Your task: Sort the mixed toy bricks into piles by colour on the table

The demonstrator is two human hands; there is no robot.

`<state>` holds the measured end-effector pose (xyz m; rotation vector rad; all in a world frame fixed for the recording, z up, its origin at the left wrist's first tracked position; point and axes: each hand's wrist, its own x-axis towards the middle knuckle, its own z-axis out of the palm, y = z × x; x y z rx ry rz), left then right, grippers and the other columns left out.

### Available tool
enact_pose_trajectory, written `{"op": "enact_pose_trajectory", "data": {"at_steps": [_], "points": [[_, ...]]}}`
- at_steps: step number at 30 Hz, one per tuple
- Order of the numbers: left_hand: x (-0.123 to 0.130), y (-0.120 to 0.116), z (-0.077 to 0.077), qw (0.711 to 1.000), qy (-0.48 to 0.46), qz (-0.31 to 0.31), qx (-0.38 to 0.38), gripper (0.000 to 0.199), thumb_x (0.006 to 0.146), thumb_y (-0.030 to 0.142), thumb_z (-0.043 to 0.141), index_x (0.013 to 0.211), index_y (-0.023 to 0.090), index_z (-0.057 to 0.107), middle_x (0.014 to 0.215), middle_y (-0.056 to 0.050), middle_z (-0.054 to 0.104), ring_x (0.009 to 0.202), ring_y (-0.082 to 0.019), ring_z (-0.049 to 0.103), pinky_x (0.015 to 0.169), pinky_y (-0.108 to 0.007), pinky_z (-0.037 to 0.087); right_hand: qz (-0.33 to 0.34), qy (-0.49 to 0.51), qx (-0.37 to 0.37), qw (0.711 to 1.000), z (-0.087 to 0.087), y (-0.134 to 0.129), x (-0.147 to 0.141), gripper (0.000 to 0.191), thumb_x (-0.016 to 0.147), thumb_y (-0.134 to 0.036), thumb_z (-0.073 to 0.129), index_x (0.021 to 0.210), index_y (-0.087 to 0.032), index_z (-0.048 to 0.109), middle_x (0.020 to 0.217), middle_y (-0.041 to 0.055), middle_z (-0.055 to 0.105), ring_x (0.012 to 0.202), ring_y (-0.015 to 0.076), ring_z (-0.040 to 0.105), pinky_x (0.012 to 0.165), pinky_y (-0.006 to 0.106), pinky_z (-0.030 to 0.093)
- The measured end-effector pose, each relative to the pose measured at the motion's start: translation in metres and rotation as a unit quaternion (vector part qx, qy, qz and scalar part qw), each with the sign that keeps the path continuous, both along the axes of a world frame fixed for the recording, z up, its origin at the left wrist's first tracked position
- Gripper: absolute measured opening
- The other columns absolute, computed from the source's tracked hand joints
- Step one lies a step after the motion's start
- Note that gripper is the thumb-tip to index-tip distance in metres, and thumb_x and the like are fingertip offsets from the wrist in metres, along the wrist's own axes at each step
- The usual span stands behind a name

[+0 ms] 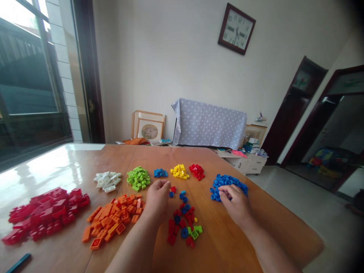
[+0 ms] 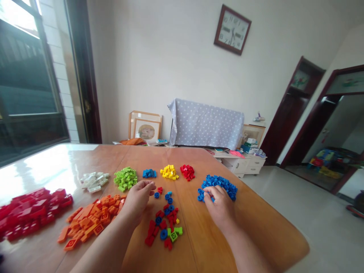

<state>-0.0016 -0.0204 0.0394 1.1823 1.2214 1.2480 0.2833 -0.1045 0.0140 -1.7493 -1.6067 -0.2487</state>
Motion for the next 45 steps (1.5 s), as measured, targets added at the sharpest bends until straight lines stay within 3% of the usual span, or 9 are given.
{"op": "enact_pose_trajectory", "data": {"at_steps": [7,13,17,22,29,37,45], "points": [[0.000,0.001,-0.002,1.000,0.002,-0.001,0.012,0.029,0.072,0.044,0.060,0.077,0.016,0.061,0.073,-0.005,0.064,0.067,-0.017,0.056,0.061,-0.026,0.038,0.157,0.012,-0.134,0.978,0.015,-0.001,-0.062,0.016,0.087,-0.024,0.052,0.088,-0.023,0.068,0.087,0.0019,0.064,0.081,0.0160,0.061,0.073,0.027,0.044],[0.001,0.001,-0.002,1.000,-0.020,0.001,0.012,0.026,0.070,0.042,0.061,0.077,0.016,0.061,0.069,-0.003,0.062,0.064,-0.016,0.054,0.061,-0.026,0.038,0.174,-0.026,-0.192,0.965,0.042,0.003,-0.102,0.012,0.086,-0.032,0.059,0.087,-0.026,0.069,0.086,-0.0003,0.063,0.081,0.0149,0.059,0.069,0.025,0.037],[0.001,0.003,-0.004,1.000,-0.018,-0.003,0.015,0.027,0.071,0.042,0.061,0.076,0.016,0.061,0.070,-0.004,0.063,0.065,-0.016,0.055,0.061,-0.026,0.038,0.165,-0.086,-0.217,0.958,0.049,0.005,-0.119,0.015,0.082,-0.039,0.066,0.091,-0.028,0.070,0.088,-0.0007,0.062,0.081,0.0157,0.058,0.067,0.026,0.033],[0.001,0.007,-0.009,1.000,-0.009,-0.009,0.023,0.029,0.070,0.045,0.063,0.077,0.016,0.061,0.071,-0.004,0.064,0.066,-0.017,0.057,0.062,-0.027,0.039,0.145,-0.114,-0.215,0.959,0.039,0.006,-0.121,0.013,0.082,-0.036,0.066,0.088,-0.026,0.071,0.088,0.0003,0.062,0.084,0.0163,0.057,0.067,0.026,0.031],[0.001,0.003,-0.005,1.000,-0.012,-0.010,0.018,0.030,0.069,0.046,0.063,0.076,0.017,0.060,0.070,-0.004,0.064,0.066,-0.017,0.057,0.061,-0.026,0.039,0.162,-0.071,-0.183,0.967,0.037,0.004,-0.117,0.012,0.083,-0.019,0.057,0.086,-0.025,0.068,0.086,-0.0007,0.061,0.081,0.0140,0.057,0.068,0.023,0.035],[0.002,0.001,-0.002,1.000,-0.015,-0.009,0.015,0.029,0.070,0.045,0.062,0.075,0.016,0.060,0.072,-0.005,0.065,0.066,-0.016,0.057,0.062,-0.026,0.039,0.181,-0.067,-0.187,0.963,0.033,0.007,-0.123,0.010,0.081,-0.029,0.065,0.089,-0.027,0.070,0.089,-0.0009,0.062,0.080,0.0144,0.058,0.065,0.024,0.034],[0.001,0.001,0.000,1.000,0.006,-0.009,0.006,0.030,0.070,0.044,0.062,0.079,0.016,0.062,0.072,-0.005,0.064,0.067,-0.017,0.056,0.061,-0.026,0.038,0.160,-0.060,-0.171,0.970,0.028,0.011,-0.126,0.008,0.080,-0.025,0.063,0.086,-0.024,0.069,0.085,-0.0015,0.063,0.077,0.0133,0.059,0.064,0.024,0.034]]}}
